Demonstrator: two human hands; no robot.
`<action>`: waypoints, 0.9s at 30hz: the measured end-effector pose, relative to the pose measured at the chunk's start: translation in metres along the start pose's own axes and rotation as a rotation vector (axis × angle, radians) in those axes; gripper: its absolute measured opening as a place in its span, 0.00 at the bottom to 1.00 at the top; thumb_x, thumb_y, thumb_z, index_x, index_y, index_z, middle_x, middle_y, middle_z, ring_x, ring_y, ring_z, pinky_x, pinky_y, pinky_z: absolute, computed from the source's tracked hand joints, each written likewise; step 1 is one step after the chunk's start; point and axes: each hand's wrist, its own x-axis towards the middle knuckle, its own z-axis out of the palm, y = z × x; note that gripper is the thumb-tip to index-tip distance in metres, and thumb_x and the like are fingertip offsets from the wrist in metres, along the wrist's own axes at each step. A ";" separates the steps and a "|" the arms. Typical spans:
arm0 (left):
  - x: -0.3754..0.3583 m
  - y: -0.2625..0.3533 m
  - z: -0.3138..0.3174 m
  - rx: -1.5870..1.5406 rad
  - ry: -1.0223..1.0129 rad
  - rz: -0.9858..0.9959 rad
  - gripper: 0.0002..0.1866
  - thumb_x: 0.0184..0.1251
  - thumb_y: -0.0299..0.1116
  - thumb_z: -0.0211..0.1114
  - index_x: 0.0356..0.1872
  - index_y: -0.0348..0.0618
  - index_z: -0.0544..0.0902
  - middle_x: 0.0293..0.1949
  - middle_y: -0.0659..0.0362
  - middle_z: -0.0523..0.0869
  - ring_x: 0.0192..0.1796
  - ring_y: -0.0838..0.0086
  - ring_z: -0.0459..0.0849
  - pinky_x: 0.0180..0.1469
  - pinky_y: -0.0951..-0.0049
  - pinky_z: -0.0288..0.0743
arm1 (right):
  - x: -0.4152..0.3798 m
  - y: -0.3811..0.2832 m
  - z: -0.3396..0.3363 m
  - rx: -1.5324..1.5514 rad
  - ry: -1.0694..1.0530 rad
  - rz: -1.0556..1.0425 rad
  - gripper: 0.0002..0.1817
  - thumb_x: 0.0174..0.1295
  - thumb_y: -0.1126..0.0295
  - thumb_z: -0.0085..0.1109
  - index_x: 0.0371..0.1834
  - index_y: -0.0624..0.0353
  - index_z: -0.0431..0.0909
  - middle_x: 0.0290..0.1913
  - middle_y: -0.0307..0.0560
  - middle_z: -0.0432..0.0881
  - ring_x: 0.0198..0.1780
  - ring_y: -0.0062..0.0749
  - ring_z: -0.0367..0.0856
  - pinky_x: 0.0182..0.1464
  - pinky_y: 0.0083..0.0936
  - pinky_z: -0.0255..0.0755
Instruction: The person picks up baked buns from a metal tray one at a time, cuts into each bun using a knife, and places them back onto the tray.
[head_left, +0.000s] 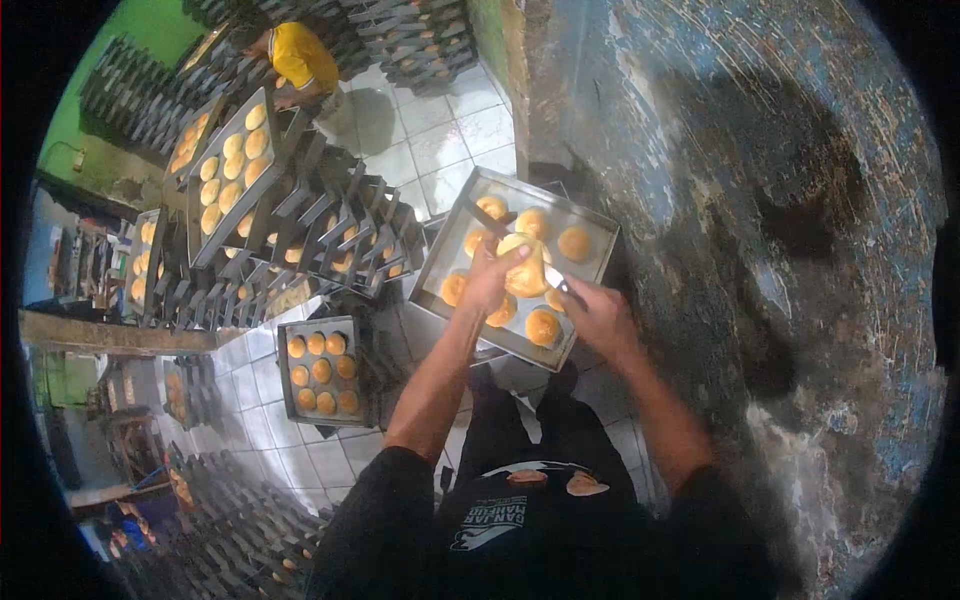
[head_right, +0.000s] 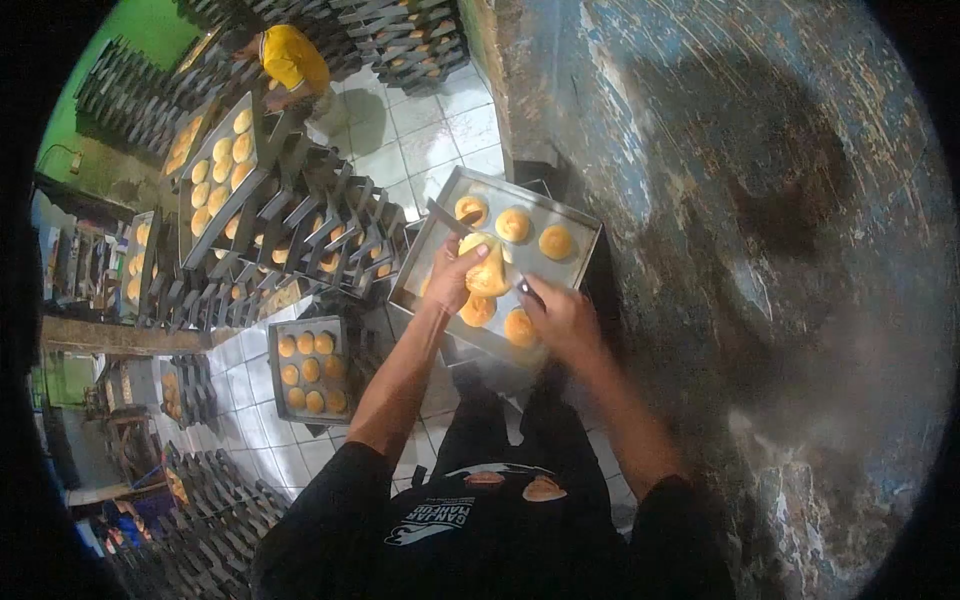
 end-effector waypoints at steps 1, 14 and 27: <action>0.004 -0.010 -0.003 0.012 0.023 0.040 0.36 0.65 0.26 0.72 0.73 0.42 0.66 0.57 0.51 0.82 0.57 0.64 0.86 0.58 0.60 0.85 | 0.005 -0.003 -0.001 -0.016 -0.017 0.014 0.21 0.66 0.68 0.64 0.62 0.62 0.81 0.50 0.65 0.86 0.52 0.55 0.88 0.55 0.41 0.81; 0.011 -0.010 -0.021 0.059 0.062 -0.028 0.37 0.63 0.28 0.74 0.73 0.41 0.68 0.60 0.54 0.78 0.61 0.65 0.81 0.63 0.59 0.81 | -0.026 0.043 0.033 0.045 -0.031 0.090 0.21 0.68 0.64 0.63 0.61 0.62 0.80 0.48 0.66 0.86 0.50 0.59 0.87 0.51 0.45 0.80; 0.021 -0.085 -0.037 0.030 0.189 -0.225 0.34 0.65 0.26 0.72 0.71 0.37 0.67 0.52 0.50 0.82 0.53 0.66 0.86 0.54 0.64 0.84 | -0.038 0.090 0.094 0.063 0.013 0.261 0.21 0.69 0.64 0.62 0.62 0.63 0.80 0.49 0.68 0.85 0.52 0.62 0.86 0.53 0.44 0.79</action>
